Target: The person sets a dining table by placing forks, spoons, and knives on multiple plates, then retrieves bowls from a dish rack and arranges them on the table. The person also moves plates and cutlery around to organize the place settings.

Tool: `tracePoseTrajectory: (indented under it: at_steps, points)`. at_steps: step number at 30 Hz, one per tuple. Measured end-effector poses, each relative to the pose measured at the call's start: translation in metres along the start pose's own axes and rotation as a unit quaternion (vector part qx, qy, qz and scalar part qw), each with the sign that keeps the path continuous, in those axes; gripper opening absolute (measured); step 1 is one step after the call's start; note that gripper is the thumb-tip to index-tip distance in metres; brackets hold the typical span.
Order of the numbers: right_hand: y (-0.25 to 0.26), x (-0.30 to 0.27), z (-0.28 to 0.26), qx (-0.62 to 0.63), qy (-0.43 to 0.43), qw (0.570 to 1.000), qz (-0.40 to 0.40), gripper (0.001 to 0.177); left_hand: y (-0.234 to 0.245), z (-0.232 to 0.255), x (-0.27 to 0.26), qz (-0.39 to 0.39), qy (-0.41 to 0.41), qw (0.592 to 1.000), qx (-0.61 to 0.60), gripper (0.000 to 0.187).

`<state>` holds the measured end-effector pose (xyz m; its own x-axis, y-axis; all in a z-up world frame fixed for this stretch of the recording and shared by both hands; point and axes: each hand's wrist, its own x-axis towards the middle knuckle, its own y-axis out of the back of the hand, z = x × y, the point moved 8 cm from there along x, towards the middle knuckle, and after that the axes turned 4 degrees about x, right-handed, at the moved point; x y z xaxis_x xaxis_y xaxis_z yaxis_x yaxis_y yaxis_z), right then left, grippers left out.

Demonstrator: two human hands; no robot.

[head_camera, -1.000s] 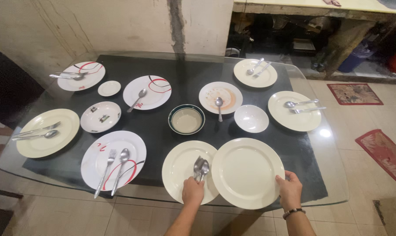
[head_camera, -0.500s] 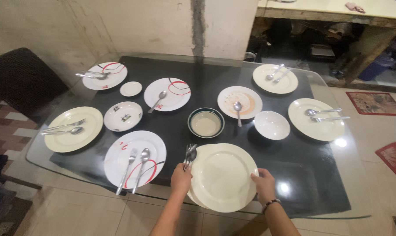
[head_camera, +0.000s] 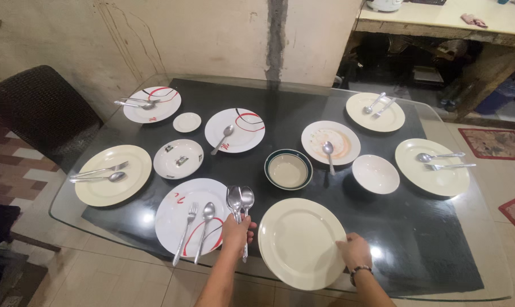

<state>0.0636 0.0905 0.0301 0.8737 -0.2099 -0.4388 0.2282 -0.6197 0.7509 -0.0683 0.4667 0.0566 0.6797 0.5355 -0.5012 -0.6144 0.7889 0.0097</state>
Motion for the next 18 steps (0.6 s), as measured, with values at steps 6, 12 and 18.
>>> tracePoseTrajectory:
  at_steps: [6,12,18]
  points:
    - [0.008,-0.028,-0.024,-0.073,0.029,0.992,0.096,0.044,0.019,0.015,0.001,-0.009,-0.007,1.0,0.024,0.015]
    - [-0.041,-0.065,-0.091,0.029,0.285,0.93,0.228,0.022,0.077,0.029,0.002,0.063,-0.06,0.989,0.122,0.022]
    - [-0.2,-0.107,-0.173,0.262,0.117,0.926,-0.246,0.018,0.15,0.021,0.008,0.115,-0.05,0.976,0.18,0.03]
